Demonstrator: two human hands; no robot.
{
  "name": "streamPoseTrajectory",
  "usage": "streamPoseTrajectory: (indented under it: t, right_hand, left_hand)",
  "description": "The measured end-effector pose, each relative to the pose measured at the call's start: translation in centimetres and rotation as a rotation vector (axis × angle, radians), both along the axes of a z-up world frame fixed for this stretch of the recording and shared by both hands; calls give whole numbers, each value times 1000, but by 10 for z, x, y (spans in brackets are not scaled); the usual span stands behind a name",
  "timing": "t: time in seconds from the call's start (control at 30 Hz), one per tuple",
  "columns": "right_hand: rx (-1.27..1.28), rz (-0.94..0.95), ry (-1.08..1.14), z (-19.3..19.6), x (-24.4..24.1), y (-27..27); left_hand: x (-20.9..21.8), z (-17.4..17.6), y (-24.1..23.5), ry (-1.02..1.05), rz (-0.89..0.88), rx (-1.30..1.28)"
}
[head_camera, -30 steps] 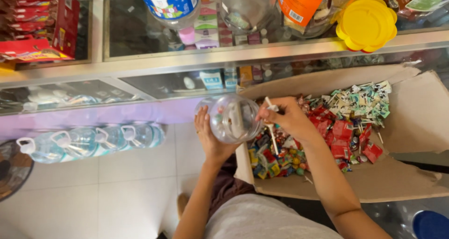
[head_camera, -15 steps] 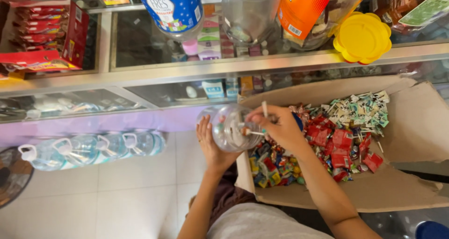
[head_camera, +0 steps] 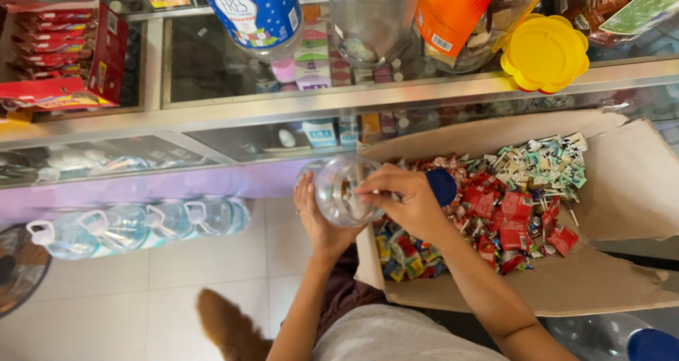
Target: The person fills clear plastic jars with various candies from a large cardboard box. They use their hands to scoop and place wrapped candies and lollipops into the jars, then secure the lids. The filled jars are placed on a glass display counter.
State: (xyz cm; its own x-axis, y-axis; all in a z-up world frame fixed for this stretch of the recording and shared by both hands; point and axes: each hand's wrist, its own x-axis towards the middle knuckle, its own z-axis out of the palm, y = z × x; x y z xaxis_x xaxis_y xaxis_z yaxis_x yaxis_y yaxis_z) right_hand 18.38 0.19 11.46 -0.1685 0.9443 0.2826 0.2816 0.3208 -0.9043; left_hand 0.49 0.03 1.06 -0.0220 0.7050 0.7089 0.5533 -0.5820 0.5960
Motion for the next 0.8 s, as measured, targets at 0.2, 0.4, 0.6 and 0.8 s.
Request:
streamPoseTrajectory:
  t: [0.2, 0.4, 0.6, 0.8]
  right_hand:
    - [45, 137, 90, -1, 3, -1]
    - [-29, -91, 481, -50, 47, 12]
    - [-386, -292, -41, -154, 100, 30]
    - [-265, -81, -541, -265, 86, 22]
  left_hand:
    - [-2, -10, 0, -63, -42, -36]
    - [-2, -8, -4, -157, -80, -59]
    - [1, -14, -4, -169, -65, -77]
    - [6, -14, 8, -221, -93, -59]
